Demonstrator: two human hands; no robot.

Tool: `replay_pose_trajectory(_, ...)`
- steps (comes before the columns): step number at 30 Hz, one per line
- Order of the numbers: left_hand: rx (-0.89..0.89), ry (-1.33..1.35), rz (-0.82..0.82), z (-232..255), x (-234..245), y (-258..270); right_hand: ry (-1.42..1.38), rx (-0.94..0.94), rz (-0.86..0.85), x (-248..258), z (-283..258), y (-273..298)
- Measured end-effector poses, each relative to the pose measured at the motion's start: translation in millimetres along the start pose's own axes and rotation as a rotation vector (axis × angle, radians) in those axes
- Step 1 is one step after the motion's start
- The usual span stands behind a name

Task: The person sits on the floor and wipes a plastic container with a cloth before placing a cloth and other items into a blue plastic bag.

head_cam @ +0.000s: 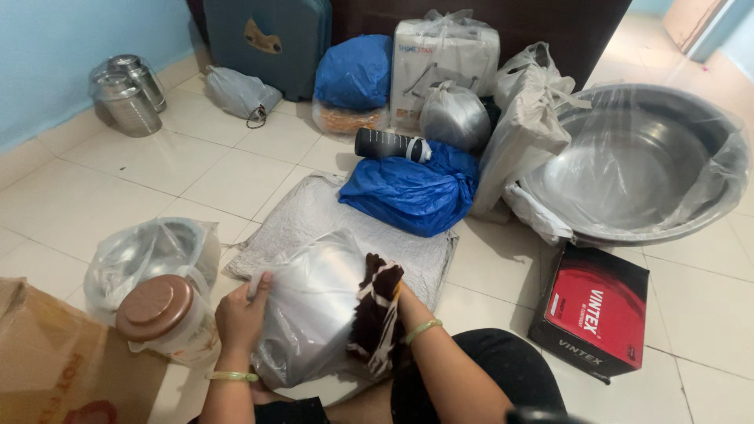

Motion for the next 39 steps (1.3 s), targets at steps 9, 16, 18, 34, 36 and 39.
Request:
replay_pose_trajectory(9, -0.166, -0.001, 0.058, 20.2, -0.6, 20.2, 0.026, 0.240, 0.008, -63.3, -58.2, 44.7)
replay_pose_trajectory(16, -0.174, -0.007, 0.040, 22.3, -4.2, 17.8, 0.072, 0.136, 0.153, -10.4, -95.5, 29.4)
replay_pose_trajectory(18, -0.207, -0.011, 0.060, 21.1, -5.1, 13.3, 0.127, 0.160, 0.137, -1.0, -80.0, 12.9)
replay_pose_trajectory(34, -0.121, 0.100, 0.067, 2.0, 2.9, 17.1, 0.272, 0.316, 0.025, -33.4, -37.0, 18.5)
replay_pose_trajectory(36, -0.150, 0.094, 0.079, -1.3, 0.7, 13.4, 0.732, 0.557, -0.050, -22.5, -56.3, 18.9)
replay_pose_trajectory(39, 0.142, 0.084, 0.005, -19.0, -8.8, -4.3, 0.425, 0.286, -0.011, -4.4, -50.0, 1.4)
Point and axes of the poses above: each hand's wrist, its own y-axis away from the middle knuckle, its own x-axis out of the back of the hand, z = x × y, the point moved 3 cm from there along -y, towards the middle knuckle, and after that the axes turned 11 degrees about x, right-handed, at the moved point
